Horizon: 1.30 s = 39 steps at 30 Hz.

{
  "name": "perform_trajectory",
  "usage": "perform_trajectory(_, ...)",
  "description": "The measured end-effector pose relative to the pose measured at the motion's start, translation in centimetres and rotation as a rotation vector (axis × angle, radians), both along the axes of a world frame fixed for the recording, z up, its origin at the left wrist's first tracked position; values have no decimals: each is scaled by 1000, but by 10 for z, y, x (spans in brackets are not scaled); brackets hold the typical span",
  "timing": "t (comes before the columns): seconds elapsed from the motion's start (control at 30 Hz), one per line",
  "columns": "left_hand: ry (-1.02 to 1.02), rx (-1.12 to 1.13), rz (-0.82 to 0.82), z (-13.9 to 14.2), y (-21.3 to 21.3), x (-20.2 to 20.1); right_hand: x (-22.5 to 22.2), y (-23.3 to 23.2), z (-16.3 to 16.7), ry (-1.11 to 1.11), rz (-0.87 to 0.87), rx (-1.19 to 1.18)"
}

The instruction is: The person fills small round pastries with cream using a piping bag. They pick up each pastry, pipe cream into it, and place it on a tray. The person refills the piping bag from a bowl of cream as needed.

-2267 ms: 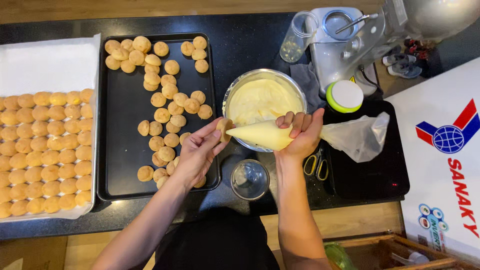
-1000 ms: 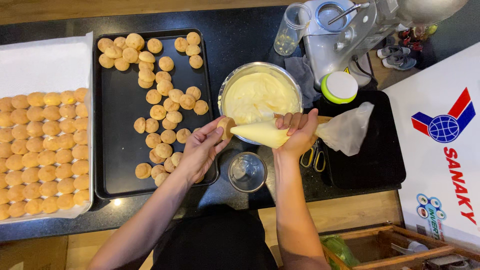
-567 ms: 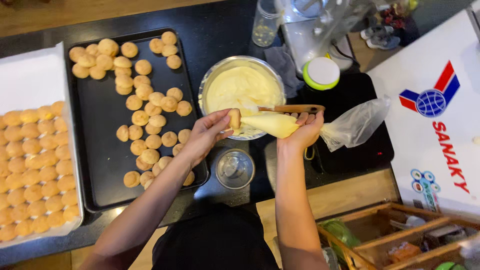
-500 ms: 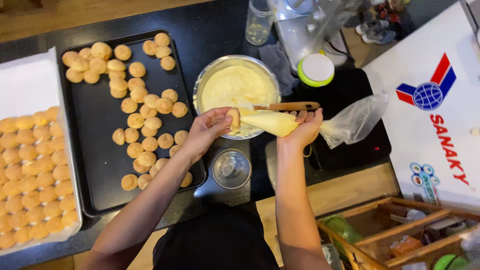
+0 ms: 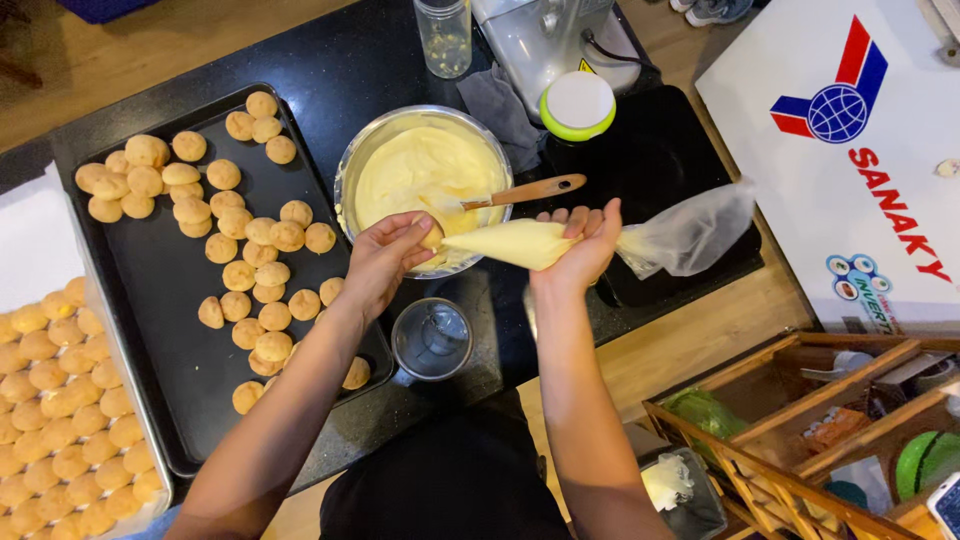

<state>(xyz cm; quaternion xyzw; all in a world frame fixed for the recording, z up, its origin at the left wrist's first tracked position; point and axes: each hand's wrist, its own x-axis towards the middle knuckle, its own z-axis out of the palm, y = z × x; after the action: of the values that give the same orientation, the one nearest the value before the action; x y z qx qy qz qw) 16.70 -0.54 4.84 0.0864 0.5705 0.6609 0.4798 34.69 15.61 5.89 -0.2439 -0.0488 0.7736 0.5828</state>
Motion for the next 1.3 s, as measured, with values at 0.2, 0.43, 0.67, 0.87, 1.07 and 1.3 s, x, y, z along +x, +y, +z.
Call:
perform_trajectory(0.2, 15, -6, 41, 0, 1, 6, -15, -26, 12, -113, -45, 88)
perform_trajectory(0.43, -121, 125, 54, 9, -14, -5, -11, -22, -14, -165, -185, 225)
perform_trajectory(0.67, -274, 188, 79, 33, -66, -32, 16, 2, -69, -472, -317, 121)
perform_trajectory(0.87, -283, 287, 271, 33, -165, -121, -3, 35, -78, -377, -226, 346)
perform_trajectory(1.07, 189, -39, 626, 4, -292, -286, -63, 28, -77, -293, -99, 517)
perform_trajectory(1.3, 1505, -708, 376, -22, -348, -414, -63, -13, -75, -449, -19, 571)
